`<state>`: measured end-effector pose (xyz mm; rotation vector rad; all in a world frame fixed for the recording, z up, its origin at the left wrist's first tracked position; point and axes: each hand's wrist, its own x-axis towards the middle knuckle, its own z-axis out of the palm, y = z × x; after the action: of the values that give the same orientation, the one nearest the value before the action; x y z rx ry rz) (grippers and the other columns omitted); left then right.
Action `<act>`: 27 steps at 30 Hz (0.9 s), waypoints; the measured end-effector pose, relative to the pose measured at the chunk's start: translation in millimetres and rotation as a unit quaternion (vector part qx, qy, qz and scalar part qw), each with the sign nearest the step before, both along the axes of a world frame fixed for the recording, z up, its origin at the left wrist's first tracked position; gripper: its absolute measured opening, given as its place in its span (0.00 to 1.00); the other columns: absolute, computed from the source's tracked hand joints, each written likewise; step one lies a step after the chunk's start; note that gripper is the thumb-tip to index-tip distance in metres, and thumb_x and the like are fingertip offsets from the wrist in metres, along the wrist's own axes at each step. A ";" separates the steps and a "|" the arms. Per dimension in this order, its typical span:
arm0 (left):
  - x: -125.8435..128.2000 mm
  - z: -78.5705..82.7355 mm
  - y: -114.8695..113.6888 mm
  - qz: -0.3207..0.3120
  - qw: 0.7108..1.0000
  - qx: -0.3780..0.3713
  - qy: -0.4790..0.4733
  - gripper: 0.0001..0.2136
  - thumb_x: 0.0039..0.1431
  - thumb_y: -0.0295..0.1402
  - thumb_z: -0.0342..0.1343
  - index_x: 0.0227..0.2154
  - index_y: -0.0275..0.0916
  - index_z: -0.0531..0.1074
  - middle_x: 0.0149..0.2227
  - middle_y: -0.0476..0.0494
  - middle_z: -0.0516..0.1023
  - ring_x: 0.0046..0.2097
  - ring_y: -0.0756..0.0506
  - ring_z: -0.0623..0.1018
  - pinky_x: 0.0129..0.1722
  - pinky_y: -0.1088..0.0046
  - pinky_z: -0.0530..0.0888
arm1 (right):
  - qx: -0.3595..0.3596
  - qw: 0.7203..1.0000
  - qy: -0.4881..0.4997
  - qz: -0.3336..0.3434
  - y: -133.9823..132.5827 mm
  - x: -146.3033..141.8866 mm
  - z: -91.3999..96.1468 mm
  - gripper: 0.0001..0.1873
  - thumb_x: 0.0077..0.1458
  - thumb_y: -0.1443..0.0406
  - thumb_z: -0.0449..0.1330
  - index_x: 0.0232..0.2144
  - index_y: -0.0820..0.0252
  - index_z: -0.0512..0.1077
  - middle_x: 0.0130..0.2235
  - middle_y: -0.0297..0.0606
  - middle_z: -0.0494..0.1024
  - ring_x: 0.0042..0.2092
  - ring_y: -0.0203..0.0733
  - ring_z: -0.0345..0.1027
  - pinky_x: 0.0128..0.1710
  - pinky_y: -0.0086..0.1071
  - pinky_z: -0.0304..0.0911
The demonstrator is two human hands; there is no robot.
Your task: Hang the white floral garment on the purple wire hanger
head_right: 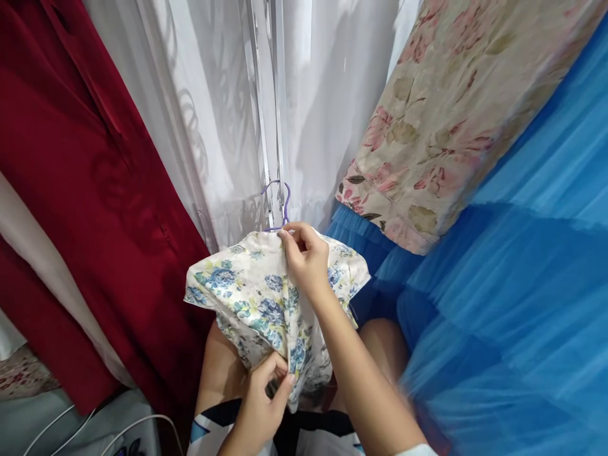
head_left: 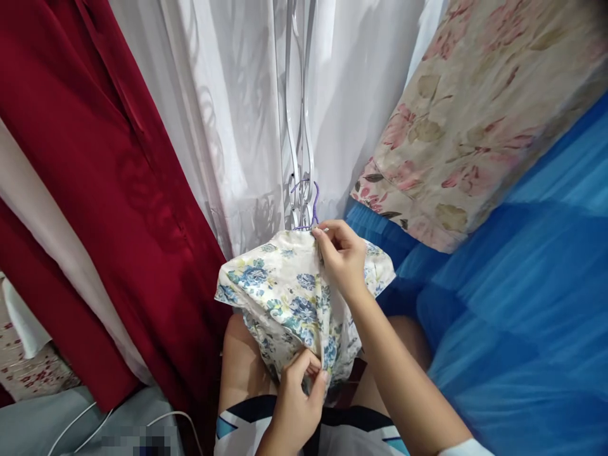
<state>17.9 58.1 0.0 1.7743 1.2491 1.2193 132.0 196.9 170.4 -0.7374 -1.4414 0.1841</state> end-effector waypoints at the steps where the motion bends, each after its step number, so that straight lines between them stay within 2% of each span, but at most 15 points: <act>1: -2.5 4.8 3.6 -0.007 1.000 0.003 0.005 0.07 0.63 0.29 0.51 0.28 0.39 0.67 0.30 0.46 0.72 0.35 0.46 0.73 0.37 0.72 0.68 | 0.005 1.000 -0.006 0.003 -0.7 -0.2 0.7 0.07 0.61 0.62 0.58 0.33 0.58 0.72 0.22 0.28 0.58 0.24 0.34 0.51 0.25 0.30 0.51; 3: -10.0 23.0 16.6 0.003 0.999 0.041 0.003 0.04 0.61 0.29 0.54 0.30 0.39 0.70 0.31 0.45 0.73 0.36 0.45 0.73 0.37 0.72 0.68 | 0.009 0.999 -0.029 0.021 -6.7 0.4 -6.0 0.05 0.61 0.63 0.58 0.33 0.58 0.71 0.22 0.28 0.59 0.24 0.34 0.52 0.25 0.30 0.52; 4: -14.5 37.1 25.4 0.021 0.997 0.078 -0.005 0.02 0.60 0.29 0.55 0.32 0.39 0.72 0.32 0.45 0.74 0.36 0.45 0.74 0.38 0.71 0.69 | 0.011 0.999 -0.041 0.032 -10.7 1.3 -11.6 0.04 0.61 0.64 0.58 0.34 0.57 0.71 0.23 0.28 0.61 0.24 0.33 0.52 0.25 0.29 0.52; 7: -26.9 94.3 56.0 0.085 0.970 0.224 -0.027 0.10 0.61 0.30 0.55 0.45 0.42 0.74 0.41 0.42 0.74 0.40 0.44 0.74 0.42 0.69 0.70 | 0.025 0.996 -0.058 0.055 -19.5 5.3 -25.6 0.02 0.61 0.66 0.58 0.35 0.57 0.71 0.23 0.29 0.65 0.23 0.33 0.55 0.23 0.29 0.53; 9: -30.9 133.5 75.5 0.080 0.951 0.300 0.003 0.15 0.64 0.30 0.53 0.53 0.44 0.72 0.50 0.39 0.72 0.44 0.44 0.74 0.44 0.68 0.69 | 0.045 0.995 -0.056 0.065 -20.3 8.6 -28.0 0.01 0.60 0.67 0.59 0.35 0.56 0.71 0.25 0.30 0.68 0.23 0.33 0.57 0.22 0.29 0.53; 10: -31.1 149.7 83.8 0.058 0.948 0.312 0.028 0.14 0.65 0.30 0.52 0.52 0.44 0.72 0.51 0.40 0.72 0.46 0.44 0.73 0.46 0.68 0.69 | 0.055 0.995 -0.055 0.066 -19.1 10.1 -27.3 0.01 0.60 0.67 0.59 0.35 0.56 0.71 0.25 0.31 0.70 0.23 0.33 0.58 0.22 0.29 0.54; 12: -28.5 171.7 96.2 0.018 0.946 0.318 0.064 0.10 0.66 0.31 0.50 0.44 0.42 0.75 0.43 0.42 0.75 0.43 0.44 0.73 0.44 0.69 0.68 | 0.068 0.994 -0.055 0.060 -14.3 12.4 -24.5 0.01 0.60 0.67 0.59 0.36 0.56 0.71 0.27 0.32 0.72 0.24 0.33 0.59 0.22 0.29 0.55; 14: -23.6 180.4 102.4 0.010 0.951 0.302 0.062 0.10 0.67 0.33 0.49 0.36 0.39 0.75 0.33 0.45 0.73 0.37 0.46 0.72 0.39 0.71 0.66 | 0.073 0.994 -0.061 0.054 -7.9 13.1 -23.6 0.02 0.61 0.66 0.58 0.36 0.56 0.72 0.29 0.34 0.74 0.24 0.34 0.61 0.23 0.29 0.58; 16: -18.3 180.5 103.8 0.024 0.961 0.276 0.014 0.11 0.67 0.35 0.49 0.32 0.38 0.72 0.29 0.47 0.70 0.32 0.48 0.68 0.33 0.73 0.64 | 0.076 0.993 -0.070 0.056 -2.1 11.7 -27.7 0.04 0.62 0.65 0.57 0.36 0.56 0.72 0.31 0.36 0.76 0.25 0.35 0.64 0.24 0.30 0.61; 19: -11.4 175.4 104.4 0.026 0.968 0.238 -0.081 0.12 0.67 0.38 0.50 0.30 0.37 0.69 0.27 0.49 0.67 0.29 0.50 0.66 0.30 0.75 0.62 | 0.084 0.992 -0.071 0.062 2.3 6.9 -43.9 0.05 0.61 0.65 0.57 0.37 0.56 0.73 0.33 0.38 0.78 0.28 0.37 0.69 0.28 0.32 0.66; 23: -3.6 168.6 110.0 0.013 0.969 0.200 -0.144 0.13 0.66 0.40 0.51 0.28 0.37 0.67 0.26 0.50 0.64 0.28 0.51 0.63 0.29 0.76 0.61 | 0.106 0.992 -0.040 0.051 5.3 4.9 -67.9 0.06 0.61 0.67 0.58 0.39 0.55 0.74 0.34 0.39 0.81 0.33 0.41 0.74 0.32 0.34 0.70; 27: 1.8 165.9 110.5 0.003 0.968 0.172 -0.180 0.15 0.66 0.42 0.51 0.28 0.38 0.66 0.25 0.51 0.61 0.27 0.51 0.61 0.26 0.76 0.60 | 0.122 0.991 -0.045 0.008 16.5 13.6 -68.7 0.05 0.59 0.66 0.59 0.37 0.55 0.76 0.34 0.41 0.82 0.33 0.44 0.77 0.33 0.37 0.72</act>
<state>19.7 168.7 165.9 1.6748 0.8706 1.7547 145.6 213.5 101.7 -0.5390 -1.5247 -0.0142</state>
